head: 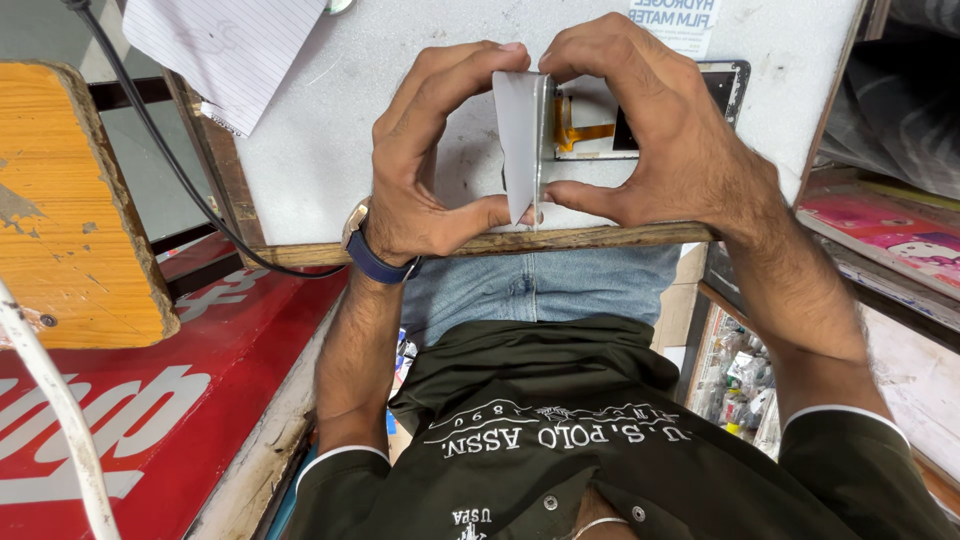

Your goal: The person places a cracked smartphone screen into a blue press machine and secures it. They wipe the screen with a cloth, apply a white adhesive strip, and press the device. The person then removes the screen and peels off a protective film from the back of the phone body.

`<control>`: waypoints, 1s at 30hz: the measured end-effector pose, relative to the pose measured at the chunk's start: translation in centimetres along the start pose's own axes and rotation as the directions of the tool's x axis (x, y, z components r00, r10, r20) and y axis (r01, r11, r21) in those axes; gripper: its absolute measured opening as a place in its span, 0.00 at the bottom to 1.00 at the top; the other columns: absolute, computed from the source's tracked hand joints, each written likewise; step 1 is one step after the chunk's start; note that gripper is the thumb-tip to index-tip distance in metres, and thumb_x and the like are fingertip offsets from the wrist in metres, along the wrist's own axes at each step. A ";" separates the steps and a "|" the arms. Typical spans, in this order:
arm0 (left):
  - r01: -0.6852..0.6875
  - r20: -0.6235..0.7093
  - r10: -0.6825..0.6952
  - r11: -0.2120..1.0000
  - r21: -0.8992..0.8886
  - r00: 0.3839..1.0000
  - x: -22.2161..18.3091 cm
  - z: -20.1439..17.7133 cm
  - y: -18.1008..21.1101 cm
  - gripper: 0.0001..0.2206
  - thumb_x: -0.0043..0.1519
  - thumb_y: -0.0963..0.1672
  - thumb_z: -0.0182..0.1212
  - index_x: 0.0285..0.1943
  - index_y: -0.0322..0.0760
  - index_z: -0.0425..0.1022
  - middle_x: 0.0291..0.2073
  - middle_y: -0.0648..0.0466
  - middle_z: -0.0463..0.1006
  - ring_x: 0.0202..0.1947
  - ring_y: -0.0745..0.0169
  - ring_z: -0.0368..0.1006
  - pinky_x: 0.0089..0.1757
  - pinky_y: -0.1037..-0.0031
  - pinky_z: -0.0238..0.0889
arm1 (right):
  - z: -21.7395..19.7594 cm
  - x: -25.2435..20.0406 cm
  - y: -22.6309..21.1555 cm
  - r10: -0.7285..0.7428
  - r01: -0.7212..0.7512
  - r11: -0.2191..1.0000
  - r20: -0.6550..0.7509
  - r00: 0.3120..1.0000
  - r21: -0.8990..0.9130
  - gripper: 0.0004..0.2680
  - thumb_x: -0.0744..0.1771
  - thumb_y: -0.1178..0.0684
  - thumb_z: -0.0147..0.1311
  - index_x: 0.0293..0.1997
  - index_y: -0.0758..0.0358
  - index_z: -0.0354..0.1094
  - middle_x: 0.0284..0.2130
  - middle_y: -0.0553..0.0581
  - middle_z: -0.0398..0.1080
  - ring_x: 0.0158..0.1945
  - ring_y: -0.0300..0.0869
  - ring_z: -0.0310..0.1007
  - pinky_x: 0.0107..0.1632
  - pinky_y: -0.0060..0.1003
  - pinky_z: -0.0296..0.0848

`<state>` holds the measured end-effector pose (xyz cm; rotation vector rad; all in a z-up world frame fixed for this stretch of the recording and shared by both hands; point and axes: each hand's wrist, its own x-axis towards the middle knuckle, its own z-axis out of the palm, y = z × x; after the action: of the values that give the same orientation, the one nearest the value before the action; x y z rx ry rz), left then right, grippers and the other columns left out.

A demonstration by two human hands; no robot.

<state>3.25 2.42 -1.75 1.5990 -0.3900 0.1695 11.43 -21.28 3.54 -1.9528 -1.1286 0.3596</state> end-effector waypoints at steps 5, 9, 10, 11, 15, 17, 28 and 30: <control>-0.002 -0.006 0.002 1.000 0.018 1.000 0.1 0.0 0.1 0.42 0.52 0.48 0.86 0.75 0.41 0.66 0.63 0.50 0.71 0.64 0.59 0.73 0.62 0.69 0.70 | -0.6 0.3 0.2 -0.007 0.007 0.999 -0.007 1.000 0.037 0.31 0.58 0.59 0.75 0.64 0.65 0.57 0.56 0.64 0.65 0.63 0.52 0.70 0.68 0.45 0.73; -0.026 -0.011 0.026 0.999 0.023 1.000 0.1 0.1 -0.1 0.43 0.51 0.49 0.87 0.75 0.41 0.65 0.63 0.49 0.71 0.64 0.59 0.73 0.61 0.68 0.71 | -1.1 0.3 0.8 -0.062 0.065 0.992 -0.027 0.998 0.104 0.29 0.58 0.60 0.73 0.62 0.68 0.57 0.56 0.66 0.66 0.62 0.52 0.70 0.64 0.44 0.72; -0.030 -0.013 0.030 0.999 0.025 0.999 0.2 0.1 -0.2 0.43 0.51 0.49 0.87 0.75 0.41 0.65 0.63 0.49 0.71 0.64 0.58 0.73 0.61 0.68 0.71 | -1.2 0.3 0.9 -0.075 0.078 0.989 -0.029 0.997 0.128 0.29 0.59 0.59 0.73 0.63 0.68 0.57 0.57 0.66 0.66 0.62 0.51 0.71 0.64 0.43 0.73; -0.033 -0.015 0.034 0.999 0.028 0.999 0.2 0.1 -0.3 0.43 0.51 0.48 0.87 0.75 0.41 0.65 0.63 0.49 0.71 0.64 0.58 0.73 0.61 0.68 0.71 | -1.3 0.1 1.0 -0.037 0.040 0.987 -0.023 0.999 0.155 0.29 0.60 0.58 0.74 0.63 0.68 0.57 0.58 0.64 0.67 0.60 0.48 0.73 0.62 0.40 0.74; -0.036 -0.015 0.036 0.999 0.023 0.999 0.1 0.1 -0.5 0.43 0.51 0.48 0.87 0.75 0.42 0.64 0.63 0.49 0.71 0.64 0.58 0.73 0.61 0.68 0.71 | -1.3 -0.5 1.4 0.012 -0.003 0.982 -0.045 0.999 0.189 0.28 0.60 0.55 0.74 0.63 0.69 0.59 0.57 0.64 0.70 0.59 0.47 0.75 0.62 0.41 0.76; -0.036 -0.019 0.036 0.999 0.027 0.999 0.0 0.1 -0.6 0.44 0.50 0.48 0.87 0.75 0.42 0.64 0.63 0.49 0.71 0.64 0.58 0.73 0.61 0.68 0.71 | -1.2 -0.7 1.7 -0.022 0.032 0.984 -0.062 0.998 0.177 0.29 0.59 0.55 0.74 0.62 0.70 0.59 0.56 0.66 0.69 0.60 0.51 0.73 0.64 0.45 0.75; -0.061 -0.044 0.060 0.998 -0.029 0.997 -0.2 0.1 -1.3 0.44 0.50 0.45 0.86 0.76 0.39 0.63 0.64 0.48 0.69 0.65 0.56 0.72 0.62 0.64 0.68 | -0.5 -2.1 3.8 -0.052 0.062 0.971 -0.051 0.997 0.232 0.30 0.60 0.56 0.74 0.66 0.70 0.57 0.59 0.67 0.67 0.64 0.52 0.70 0.68 0.47 0.72; -0.049 -0.048 0.047 0.998 -0.044 0.998 -0.4 0.2 -1.3 0.44 0.50 0.45 0.86 0.75 0.39 0.63 0.64 0.49 0.69 0.65 0.56 0.72 0.61 0.64 0.67 | -0.5 -2.4 4.2 -0.056 0.067 0.968 -0.052 0.997 0.243 0.30 0.61 0.56 0.73 0.66 0.69 0.56 0.59 0.67 0.66 0.65 0.53 0.69 0.68 0.48 0.71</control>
<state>3.34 2.31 -3.13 1.5389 -0.3931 0.2333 12.78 -24.53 0.24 -1.6981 -1.0606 0.4006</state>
